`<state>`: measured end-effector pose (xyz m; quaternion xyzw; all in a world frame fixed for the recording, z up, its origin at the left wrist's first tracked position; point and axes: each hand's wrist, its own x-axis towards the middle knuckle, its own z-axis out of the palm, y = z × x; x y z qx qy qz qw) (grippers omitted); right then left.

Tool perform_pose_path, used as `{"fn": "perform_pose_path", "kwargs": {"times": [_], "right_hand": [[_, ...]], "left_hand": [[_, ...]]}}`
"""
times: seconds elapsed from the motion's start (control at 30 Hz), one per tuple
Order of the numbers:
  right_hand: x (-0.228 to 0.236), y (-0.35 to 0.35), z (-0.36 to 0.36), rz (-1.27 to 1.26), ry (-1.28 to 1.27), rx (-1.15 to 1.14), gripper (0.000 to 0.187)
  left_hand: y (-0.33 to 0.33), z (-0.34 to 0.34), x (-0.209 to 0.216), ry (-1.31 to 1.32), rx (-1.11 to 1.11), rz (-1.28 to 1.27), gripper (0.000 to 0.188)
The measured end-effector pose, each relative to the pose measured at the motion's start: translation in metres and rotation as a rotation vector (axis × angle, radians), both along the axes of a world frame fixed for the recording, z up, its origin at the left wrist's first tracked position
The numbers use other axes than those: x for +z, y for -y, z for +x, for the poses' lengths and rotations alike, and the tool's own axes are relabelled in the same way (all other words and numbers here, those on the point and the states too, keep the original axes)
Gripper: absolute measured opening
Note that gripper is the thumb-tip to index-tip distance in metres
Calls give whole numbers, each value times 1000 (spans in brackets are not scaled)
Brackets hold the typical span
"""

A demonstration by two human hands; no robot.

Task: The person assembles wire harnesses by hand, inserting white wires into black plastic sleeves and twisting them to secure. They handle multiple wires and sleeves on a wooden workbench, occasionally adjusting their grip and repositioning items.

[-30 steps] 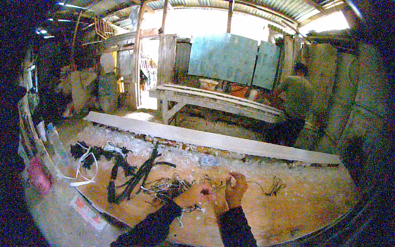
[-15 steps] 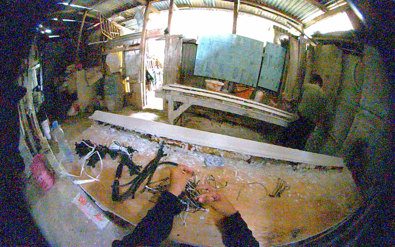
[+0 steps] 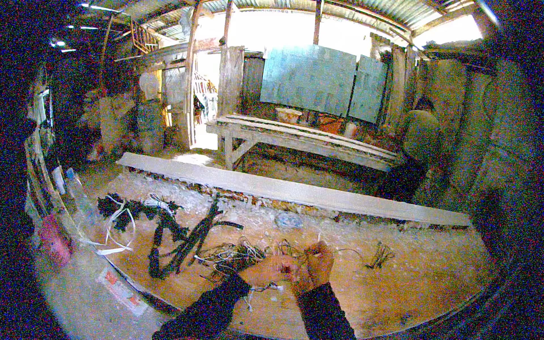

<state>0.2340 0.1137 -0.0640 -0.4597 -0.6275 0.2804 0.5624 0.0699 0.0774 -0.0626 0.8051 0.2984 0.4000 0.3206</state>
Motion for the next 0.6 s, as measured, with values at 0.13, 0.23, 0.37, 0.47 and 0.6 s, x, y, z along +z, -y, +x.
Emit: {"fn": "perform_pose_path", "kwargs": {"times": [0.13, 0.23, 0.37, 0.47, 0.6], "right_hand": [[-9, -14, 7, 225, 18, -196, 12], [-13, -15, 4, 328, 102, -183, 9], [-2, -4, 4, -15, -234, 179, 6], [8, 11, 0, -215, -202, 546, 6], [14, 32, -21, -127, 96, 860, 10]], "left_hand": [[3, 8, 0, 99, 35, -111, 21], [-2, -5, 1, 136, 200, -116, 20], [-11, -25, 2, 245, 598, -21, 15], [-19, -45, 1, 306, 850, 15, 12], [-28, -59, -8, 199, 960, 107, 11]]}}
